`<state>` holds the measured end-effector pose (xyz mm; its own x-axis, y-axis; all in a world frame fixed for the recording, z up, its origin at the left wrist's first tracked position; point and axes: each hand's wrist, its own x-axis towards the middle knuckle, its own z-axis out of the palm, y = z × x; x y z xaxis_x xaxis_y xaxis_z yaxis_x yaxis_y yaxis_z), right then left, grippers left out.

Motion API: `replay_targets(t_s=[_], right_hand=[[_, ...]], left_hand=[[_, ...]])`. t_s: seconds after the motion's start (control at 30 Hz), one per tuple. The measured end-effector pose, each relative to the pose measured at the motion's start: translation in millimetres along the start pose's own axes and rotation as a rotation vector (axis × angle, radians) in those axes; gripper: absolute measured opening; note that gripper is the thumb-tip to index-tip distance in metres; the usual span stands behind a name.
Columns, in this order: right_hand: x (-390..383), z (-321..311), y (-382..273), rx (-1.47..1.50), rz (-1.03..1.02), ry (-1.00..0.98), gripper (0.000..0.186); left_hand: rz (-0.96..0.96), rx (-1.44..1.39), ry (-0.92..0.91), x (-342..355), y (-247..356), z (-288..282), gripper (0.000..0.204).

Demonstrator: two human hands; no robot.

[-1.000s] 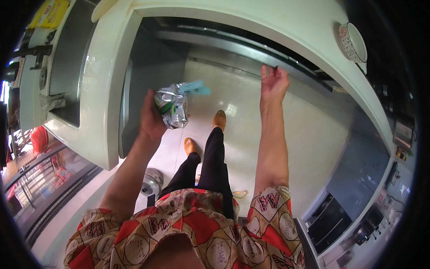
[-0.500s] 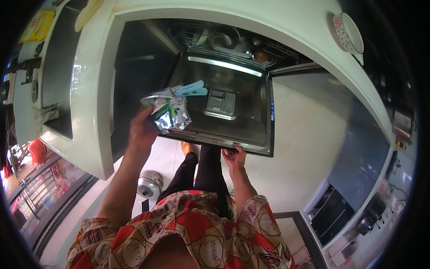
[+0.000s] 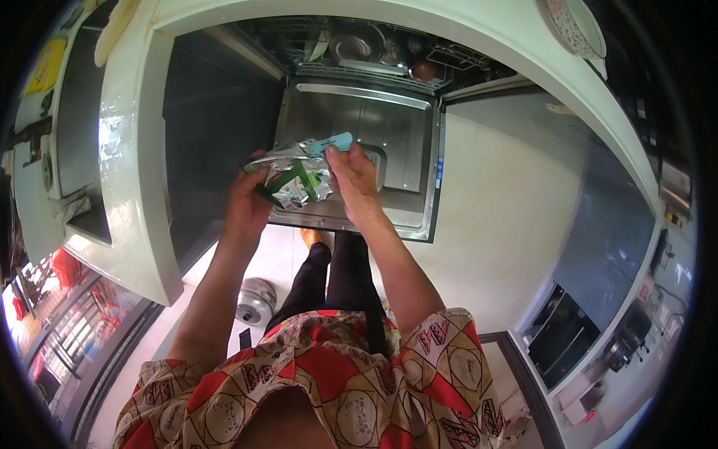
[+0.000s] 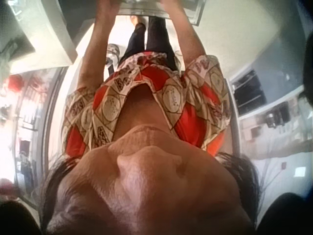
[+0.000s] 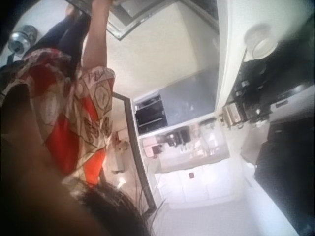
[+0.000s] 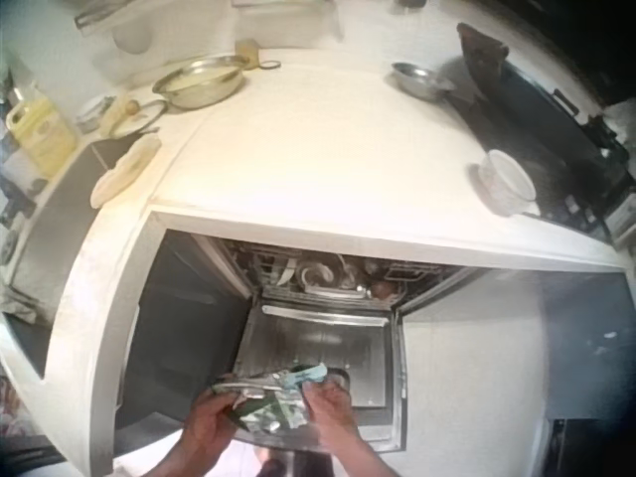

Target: The person washes leafy green vegetables in a metal bowl under running water, then places the bowl in the refrigerator. They also retrieve a packaged item from a cabinet, open it, and place it back.

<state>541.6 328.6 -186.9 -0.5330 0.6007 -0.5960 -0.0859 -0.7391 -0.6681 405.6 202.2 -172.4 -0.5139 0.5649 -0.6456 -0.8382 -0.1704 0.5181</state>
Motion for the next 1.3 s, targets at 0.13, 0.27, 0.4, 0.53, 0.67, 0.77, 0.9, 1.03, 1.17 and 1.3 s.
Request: replay_targets(t_s=[0.13, 0.27, 0.4, 0.53, 0.67, 0.77, 0.9, 1.03, 1.17, 1.3], right_hand=[[-1, 16, 1, 0.019, 0.098, 0.242, 0.021], [-1, 7, 10, 0.011, 0.063, 0.26, 0.023], [10, -12, 4, 0.095, -0.095, 0.291, 0.017], [14, -43, -18, 0.25, -0.324, 0.328, 0.01], [-12, -58, -7, 0.097, -0.3, 0.062, 0.019], [-35, -56, 18, -0.215, -0.321, -0.048, 0.018], [-39, -55, 52, -1.177, -0.583, -0.007, 0.037], [-28, -72, 90, -1.379, -0.494, 0.054, 0.048], [-18, -111, 113, -1.393, -0.595, 0.067, 0.028], [-9, -129, 125, -0.97, -0.544, 0.18, 0.006]], left_hand=[[0.028, 0.127, 0.052, -1, -8, -18, 0.032], [0.03, 0.307, 0.02, -3, -18, -28, 0.029], [0.052, 0.259, -0.008, 2, -22, -29, 0.028], [-0.058, 0.052, 0.062, 7, -17, -38, 0.025], [-0.067, 0.013, 0.168, 14, -25, -53, 0.02], [-0.078, 0.035, 0.105, 24, -41, -63, 0.018], [-0.143, 0.091, 0.049, 37, -65, -82, 0.019], [-0.205, 0.166, 0.057, 55, -98, -103, 0.021], [-0.281, 0.245, 0.086, 65, -128, -119, 0.022], [-0.379, 0.205, 0.048, 72, -143, -129, 0.028]])
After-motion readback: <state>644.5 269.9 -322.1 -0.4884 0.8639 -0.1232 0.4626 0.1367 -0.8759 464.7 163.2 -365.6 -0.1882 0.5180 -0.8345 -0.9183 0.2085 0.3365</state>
